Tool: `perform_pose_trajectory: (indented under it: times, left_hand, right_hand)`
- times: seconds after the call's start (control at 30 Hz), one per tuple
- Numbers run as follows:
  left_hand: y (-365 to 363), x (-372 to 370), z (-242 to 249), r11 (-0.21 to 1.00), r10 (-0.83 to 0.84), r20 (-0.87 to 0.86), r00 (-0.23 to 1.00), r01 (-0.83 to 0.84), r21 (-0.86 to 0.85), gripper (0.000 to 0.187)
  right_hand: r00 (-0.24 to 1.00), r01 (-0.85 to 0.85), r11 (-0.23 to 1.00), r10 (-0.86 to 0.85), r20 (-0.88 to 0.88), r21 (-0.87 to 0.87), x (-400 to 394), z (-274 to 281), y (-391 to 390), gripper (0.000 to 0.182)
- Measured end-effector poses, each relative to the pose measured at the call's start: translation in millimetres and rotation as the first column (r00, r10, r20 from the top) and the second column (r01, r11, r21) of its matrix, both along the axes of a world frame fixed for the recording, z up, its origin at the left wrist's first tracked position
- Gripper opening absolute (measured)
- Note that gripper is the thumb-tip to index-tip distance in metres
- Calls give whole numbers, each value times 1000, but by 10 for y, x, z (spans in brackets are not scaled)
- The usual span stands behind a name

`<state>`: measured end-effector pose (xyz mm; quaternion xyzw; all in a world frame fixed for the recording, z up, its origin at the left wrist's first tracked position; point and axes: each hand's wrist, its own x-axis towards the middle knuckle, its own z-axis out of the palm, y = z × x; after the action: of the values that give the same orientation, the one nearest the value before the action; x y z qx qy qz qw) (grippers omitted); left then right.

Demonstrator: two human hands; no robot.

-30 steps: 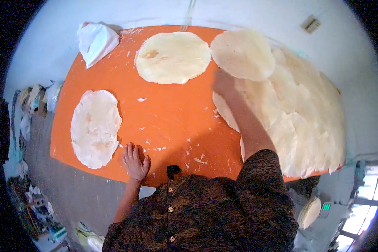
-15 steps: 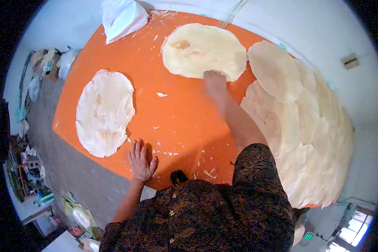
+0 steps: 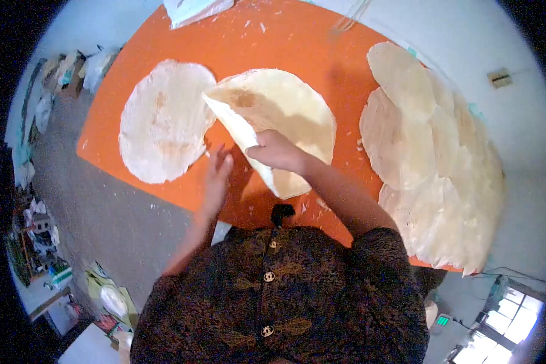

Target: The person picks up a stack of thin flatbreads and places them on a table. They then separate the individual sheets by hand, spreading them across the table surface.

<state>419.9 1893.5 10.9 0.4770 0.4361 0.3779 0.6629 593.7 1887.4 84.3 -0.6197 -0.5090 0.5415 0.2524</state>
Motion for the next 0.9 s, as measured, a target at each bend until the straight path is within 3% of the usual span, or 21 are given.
perform_pose_trajectory:
  times: [0.03, 0.07, 0.2, 0.4, 0.47, 0.5, 0.6, 0.7, 0.8, 0.87, 0.9]
  left_hand:
    - [36, 9, 431, 959, 5, 170, 985, 43, -279, 38]
    - [52, -49, 422, 950, 15, 206, 978, 50, -307, 37]
    - [116, -163, 463, 933, -19, 392, 920, 157, -323, 33]
    - [131, -299, 504, 947, -40, 580, 814, 215, -237, 38]
    - [135, -415, 606, 893, -50, 593, 804, 302, -334, 40]
    - [137, -465, 653, 859, -53, 596, 801, 341, -382, 40]
    - [103, -457, 555, 952, -169, 431, 887, 259, -160, 42]
    - [186, -463, 409, 939, -34, 328, 944, 142, -314, 37]
    - [320, -592, 93, 895, 115, 240, 964, 4, -446, 33]
    - [421, -695, -179, 871, 176, 179, 968, -68, -487, 29]
    - [465, -744, -312, 863, 195, 142, 970, -101, -496, 28]
  right_hand:
    - [996, -6, 998, 0, -91, -58, -143, -99, -71, 26]
    - [984, -6, 994, -13, -180, -106, -257, -181, -126, 27]
    - [965, 100, 994, -110, -239, -51, -490, 0, -269, 41]
    - [947, 221, 975, -223, -231, -35, -708, 80, -307, 45]
    - [938, 253, 967, -255, -234, -37, -733, 8, -307, 41]
    - [949, 246, 969, -240, -202, 3, -759, -20, -313, 40]
    - [972, 235, 945, -228, -55, 228, -852, -290, -309, 23]
    - [936, 300, 888, -345, 72, 347, -884, -336, -280, 17]
    - [847, 531, 815, -515, -127, 232, -607, -198, -244, 21]
    - [793, 609, 785, -603, -84, 117, -163, -171, -225, 23]
    - [793, 608, 780, -587, -164, 151, 91, -140, -237, 18]
